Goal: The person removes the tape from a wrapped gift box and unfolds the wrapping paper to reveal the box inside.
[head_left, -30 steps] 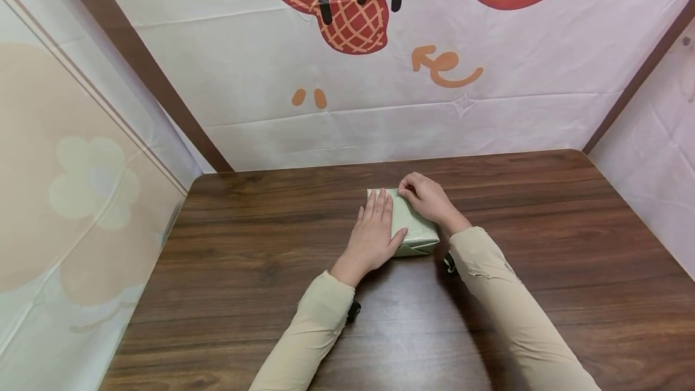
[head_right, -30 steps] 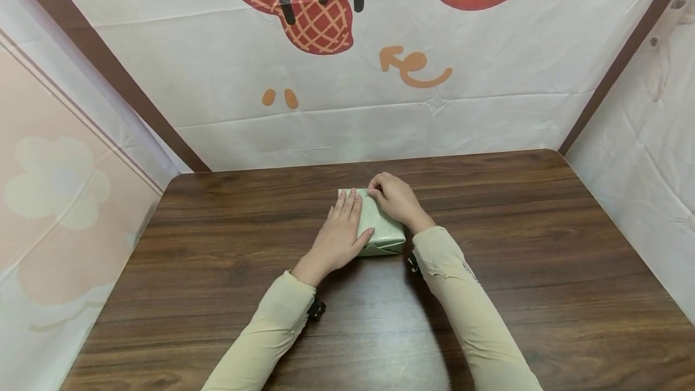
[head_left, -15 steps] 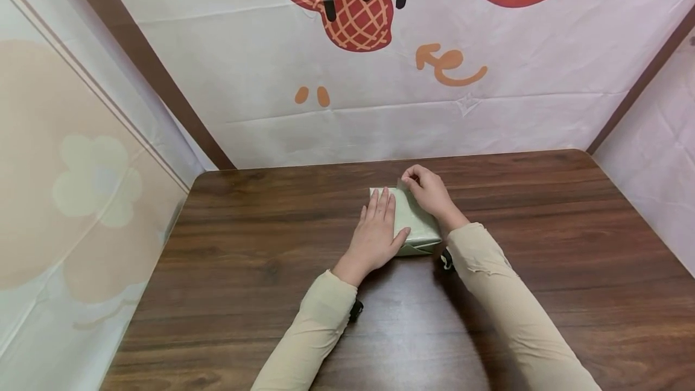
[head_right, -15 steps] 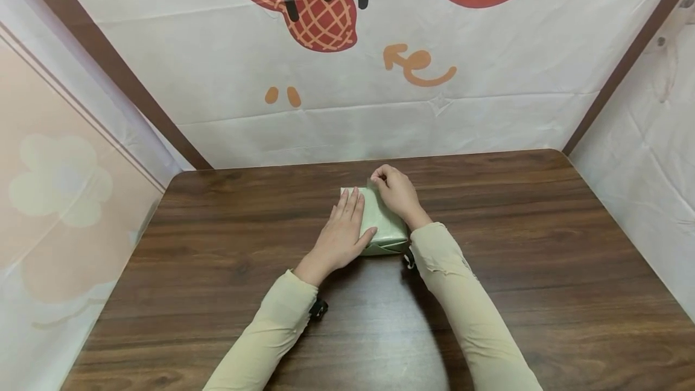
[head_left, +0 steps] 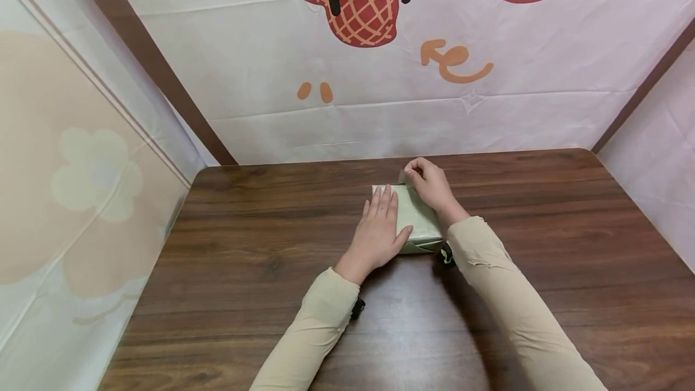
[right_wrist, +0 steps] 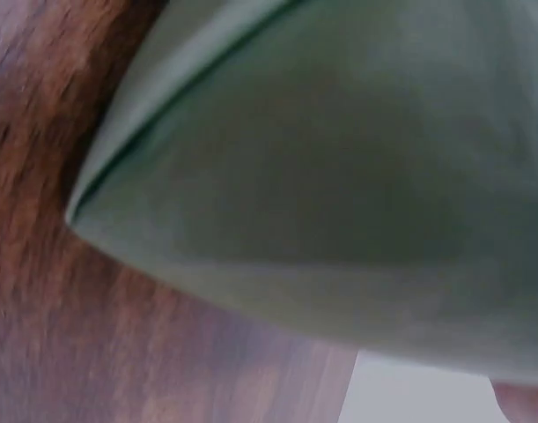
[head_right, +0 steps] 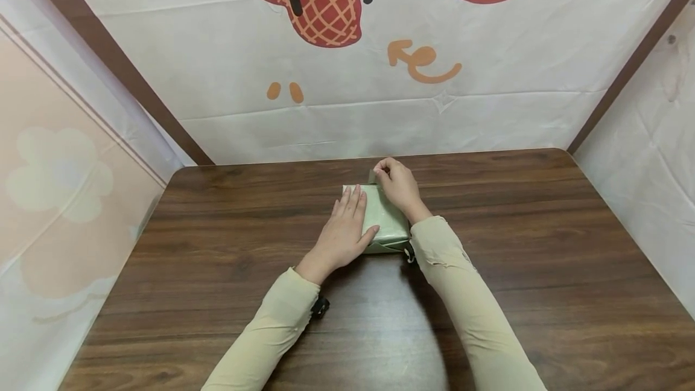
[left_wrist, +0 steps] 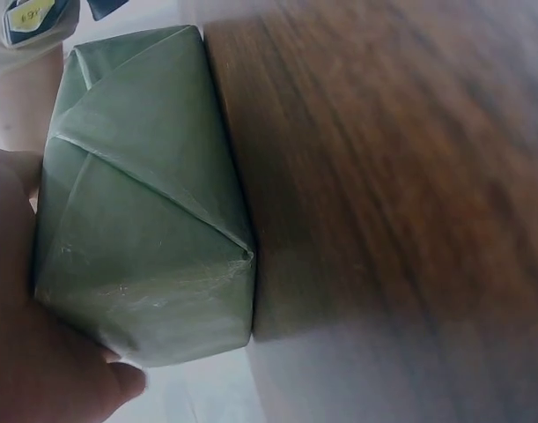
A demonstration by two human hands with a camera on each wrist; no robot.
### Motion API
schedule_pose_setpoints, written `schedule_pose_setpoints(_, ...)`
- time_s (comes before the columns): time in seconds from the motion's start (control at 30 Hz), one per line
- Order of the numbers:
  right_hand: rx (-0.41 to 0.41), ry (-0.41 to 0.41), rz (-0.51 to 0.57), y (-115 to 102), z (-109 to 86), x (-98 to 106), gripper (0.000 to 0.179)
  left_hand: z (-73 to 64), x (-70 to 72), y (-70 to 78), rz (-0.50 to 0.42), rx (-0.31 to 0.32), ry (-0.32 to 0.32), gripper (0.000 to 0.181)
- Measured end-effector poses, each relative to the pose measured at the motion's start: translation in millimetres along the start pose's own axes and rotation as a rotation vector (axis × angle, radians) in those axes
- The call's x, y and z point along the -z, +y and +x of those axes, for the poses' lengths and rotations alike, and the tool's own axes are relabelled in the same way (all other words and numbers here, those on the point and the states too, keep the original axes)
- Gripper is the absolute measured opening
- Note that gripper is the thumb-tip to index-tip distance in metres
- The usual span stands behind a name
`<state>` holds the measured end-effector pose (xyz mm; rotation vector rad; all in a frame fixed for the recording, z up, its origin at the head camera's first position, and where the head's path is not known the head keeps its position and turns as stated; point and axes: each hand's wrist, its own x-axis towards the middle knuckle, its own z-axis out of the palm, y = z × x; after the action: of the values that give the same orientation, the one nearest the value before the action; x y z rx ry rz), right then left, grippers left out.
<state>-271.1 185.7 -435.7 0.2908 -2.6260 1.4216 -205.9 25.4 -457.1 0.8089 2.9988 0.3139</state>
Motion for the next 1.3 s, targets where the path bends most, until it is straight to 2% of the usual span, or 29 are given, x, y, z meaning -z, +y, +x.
schedule_pose_setpoints(0.17, -0.003, 0.028, 0.034, 2.0, 0.5, 0.2, 0.019, 1.0, -1.2, 2.0, 0.066, -0.001, 0.006, 0.073)
schedule_pose_setpoints(0.43, 0.035, 0.131, 0.017, 5.3, 1.0, -2.6, 0.020, -0.1, -0.3, 3.0, 0.086, -0.002, 0.017, 0.072)
schedule_pose_setpoints(0.73, 0.099, 0.128, 0.011, 9.3, -8.4, 2.2, 0.018, -0.4, -0.2, 2.8, 0.083, -0.007, 0.031, 0.072)
schedule_pose_setpoints(1.1, 0.247, 0.153, -0.161, 14.8, -35.5, 10.7, 0.005, 0.3, 0.4, 3.9, 0.070, -0.002, 0.029, 0.072)
schedule_pose_setpoints(1.3, 0.319, 0.113, -0.271, 14.8, -48.1, 11.5, 0.007, 0.5, -0.2, 3.1, 0.067, -0.004, 0.032, 0.071)
